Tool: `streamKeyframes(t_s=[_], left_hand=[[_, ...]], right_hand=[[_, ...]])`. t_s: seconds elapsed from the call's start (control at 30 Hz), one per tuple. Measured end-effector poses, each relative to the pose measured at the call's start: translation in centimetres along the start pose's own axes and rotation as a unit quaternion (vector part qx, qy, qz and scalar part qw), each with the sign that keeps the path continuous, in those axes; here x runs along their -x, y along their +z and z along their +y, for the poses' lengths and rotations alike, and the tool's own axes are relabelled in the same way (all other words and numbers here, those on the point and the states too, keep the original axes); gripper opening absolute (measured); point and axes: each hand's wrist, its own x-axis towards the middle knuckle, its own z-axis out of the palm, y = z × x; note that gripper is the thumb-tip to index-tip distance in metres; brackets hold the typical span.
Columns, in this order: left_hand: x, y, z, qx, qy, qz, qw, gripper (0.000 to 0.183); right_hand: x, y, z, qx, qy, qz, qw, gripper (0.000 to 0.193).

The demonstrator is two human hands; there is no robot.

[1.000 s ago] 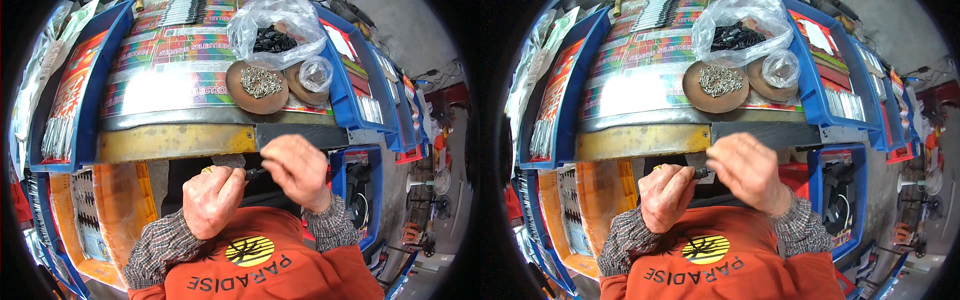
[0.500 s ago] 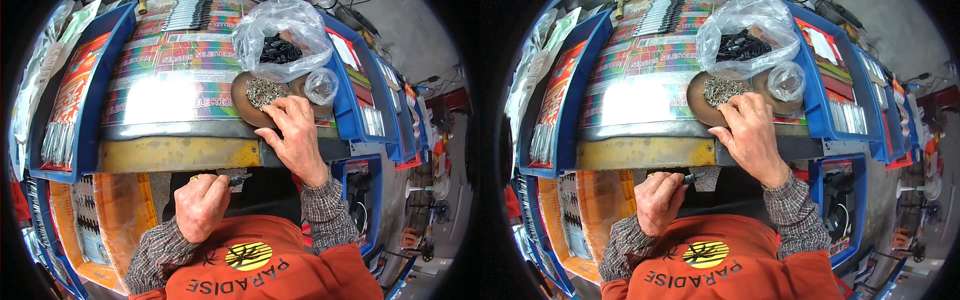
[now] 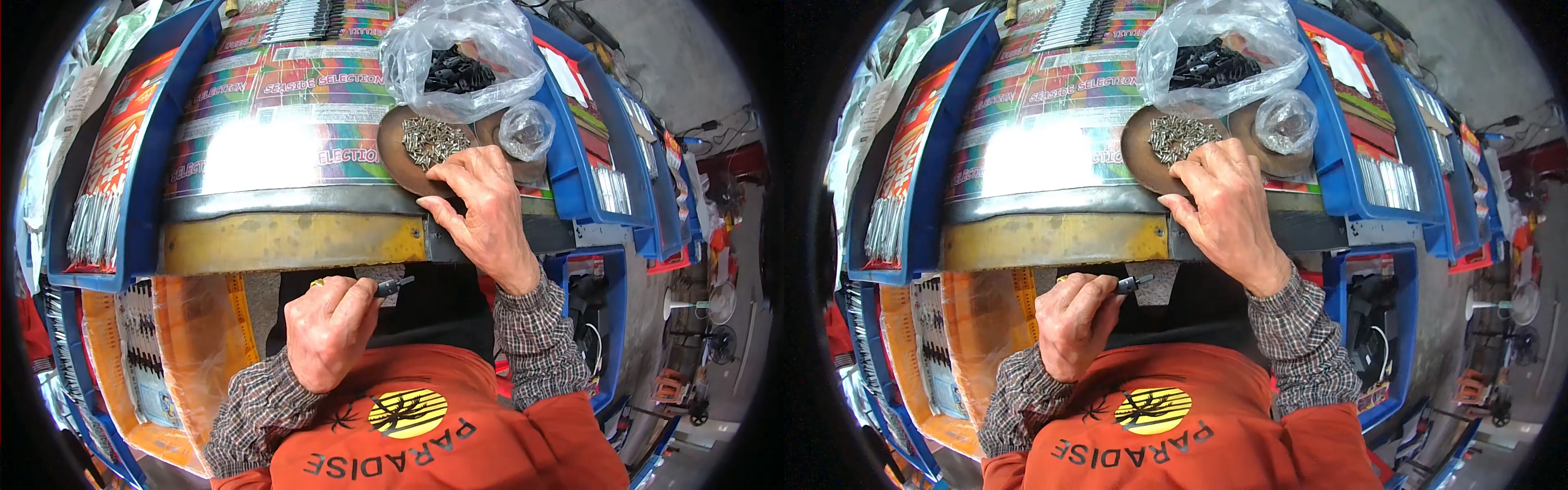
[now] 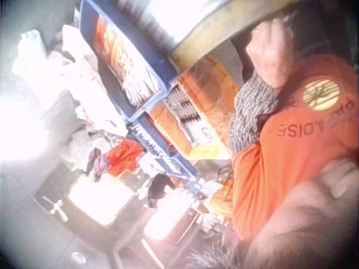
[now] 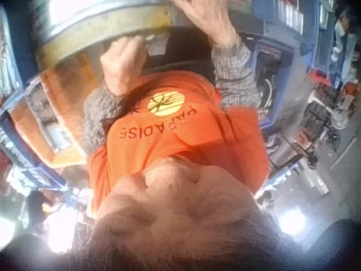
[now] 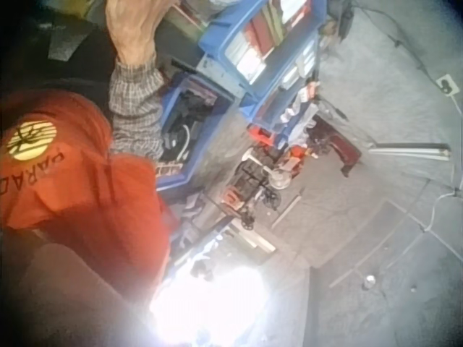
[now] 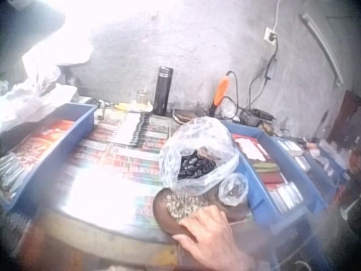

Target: The person assembles small components by picking up metal strips and plastic pieces from trays and a plastic bag, and attaching the plastic pieces onto the metal strips by hand.

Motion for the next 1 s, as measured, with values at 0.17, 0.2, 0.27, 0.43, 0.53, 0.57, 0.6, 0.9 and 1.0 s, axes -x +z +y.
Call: streamKeyframes(t_s=[0.17,0.2,0.27,0.43,0.53,0.57,0.6,0.9,1.0], left_hand=[[-0.1,-0.3,0.2,0.009,-0.003,-0.002,1.000,0.024],[-0.1,-0.5,0.3,0.016,-0.007,-0.005,1.000,0.023],[-0.1,-0.7,0.5,0.018,-0.015,-0.014,1.000,0.024],[-0.2,-1.0,0.6,0.057,-0.055,-0.041,0.996,0.022],[-0.3,-1.0,0.7,0.062,-0.061,-0.050,0.995,0.022],[-0.3,-1.0,0.8,0.062,-0.061,-0.051,0.995,0.022],[-0.4,-1.1,1.0,0.066,-0.062,-0.054,0.994,0.022],[-0.4,-0.8,1.7,0.057,-0.036,-0.045,0.997,0.024],[-0.4,-0.6,1.8,0.045,-0.027,-0.036,0.998,0.024]], right_hand=[[0.4,0.4,0.0,-0.043,-0.002,0.022,0.999,0.015],[0.4,0.3,-0.2,-0.045,-0.001,0.031,0.999,0.012],[0.7,0.0,-0.6,-0.064,-0.001,0.045,0.997,0.012],[2.4,-0.5,-3.0,-0.187,0.015,0.044,0.981,0.014],[3.8,-0.7,-4.8,-0.262,0.016,0.012,0.965,0.017],[4.2,-0.7,-5.0,-0.268,0.001,0.009,0.963,0.018],[4.5,-0.6,-5.1,-0.265,-0.015,0.008,0.964,0.019],[5.6,-0.2,-5.7,-0.268,-0.004,0.018,0.963,0.021],[5.9,0.0,-5.7,-0.267,0.000,0.023,0.963,0.022]])
